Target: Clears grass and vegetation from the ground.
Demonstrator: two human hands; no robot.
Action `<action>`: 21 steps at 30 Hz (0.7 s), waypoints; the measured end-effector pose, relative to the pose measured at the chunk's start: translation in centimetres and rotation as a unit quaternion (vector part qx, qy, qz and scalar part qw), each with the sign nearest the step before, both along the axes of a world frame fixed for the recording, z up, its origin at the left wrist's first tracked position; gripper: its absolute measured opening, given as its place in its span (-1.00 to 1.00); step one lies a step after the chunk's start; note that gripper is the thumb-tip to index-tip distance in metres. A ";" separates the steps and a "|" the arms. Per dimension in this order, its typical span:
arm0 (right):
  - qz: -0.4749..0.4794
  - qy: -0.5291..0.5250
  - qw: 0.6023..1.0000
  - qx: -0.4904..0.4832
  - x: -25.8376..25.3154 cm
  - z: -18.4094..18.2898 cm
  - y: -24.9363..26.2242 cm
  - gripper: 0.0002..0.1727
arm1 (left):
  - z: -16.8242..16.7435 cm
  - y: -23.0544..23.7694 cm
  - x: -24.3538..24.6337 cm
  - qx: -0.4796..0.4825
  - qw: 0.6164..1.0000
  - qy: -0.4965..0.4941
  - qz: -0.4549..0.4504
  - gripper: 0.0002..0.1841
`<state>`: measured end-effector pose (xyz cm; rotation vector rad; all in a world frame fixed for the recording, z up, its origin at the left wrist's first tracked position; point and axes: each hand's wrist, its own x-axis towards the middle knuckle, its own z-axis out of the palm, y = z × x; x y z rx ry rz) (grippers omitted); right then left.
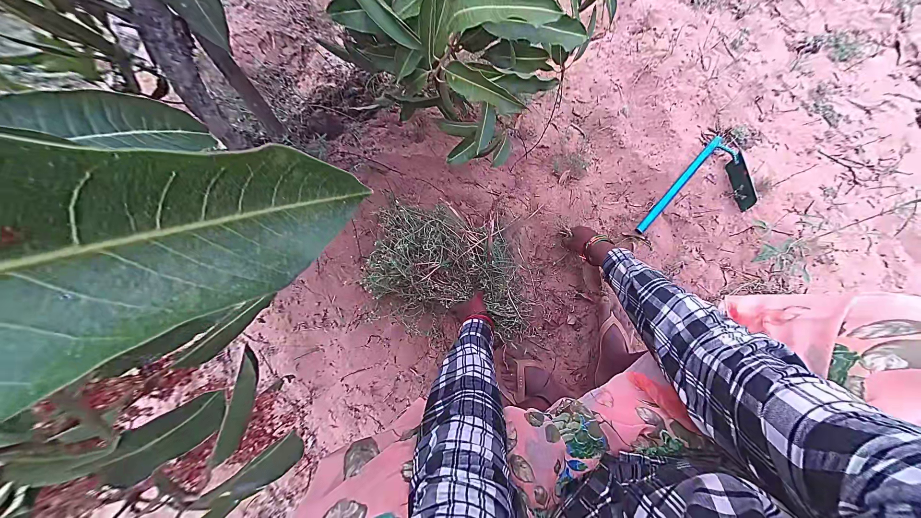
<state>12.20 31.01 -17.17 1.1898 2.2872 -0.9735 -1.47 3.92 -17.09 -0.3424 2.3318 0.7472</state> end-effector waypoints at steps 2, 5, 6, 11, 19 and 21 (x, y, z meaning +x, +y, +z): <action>0.021 -0.010 0.999 0.033 -0.6 -1.7 -3.3 -0.32 | -0.4 0.0 -0.1 0.013 0.999 0.008 0.028 -0.19; 0.047 -0.004 0.996 0.078 0.2 -3.6 -9.0 -0.17 | -1.0 0.0 -0.2 0.011 0.999 0.014 0.032 -0.21; 0.067 -0.003 0.994 0.084 1.1 -4.0 -9.8 -0.23 | -1.2 -0.1 -0.2 0.005 1.000 0.012 0.025 -0.23; -0.079 -0.036 0.990 0.108 6.5 -3.9 -4.6 -0.48 | -2.1 0.0 -0.5 -0.019 1.000 0.022 -0.004 -0.24; -0.386 -0.105 0.910 0.105 16.1 -2.6 3.3 -0.29 | -1.6 0.1 0.0 0.001 0.999 0.029 0.031 -0.21; -0.304 -0.105 0.940 0.114 15.7 -6.2 2.7 -0.07 | -1.9 0.0 -0.1 -0.002 0.998 0.033 0.048 -0.19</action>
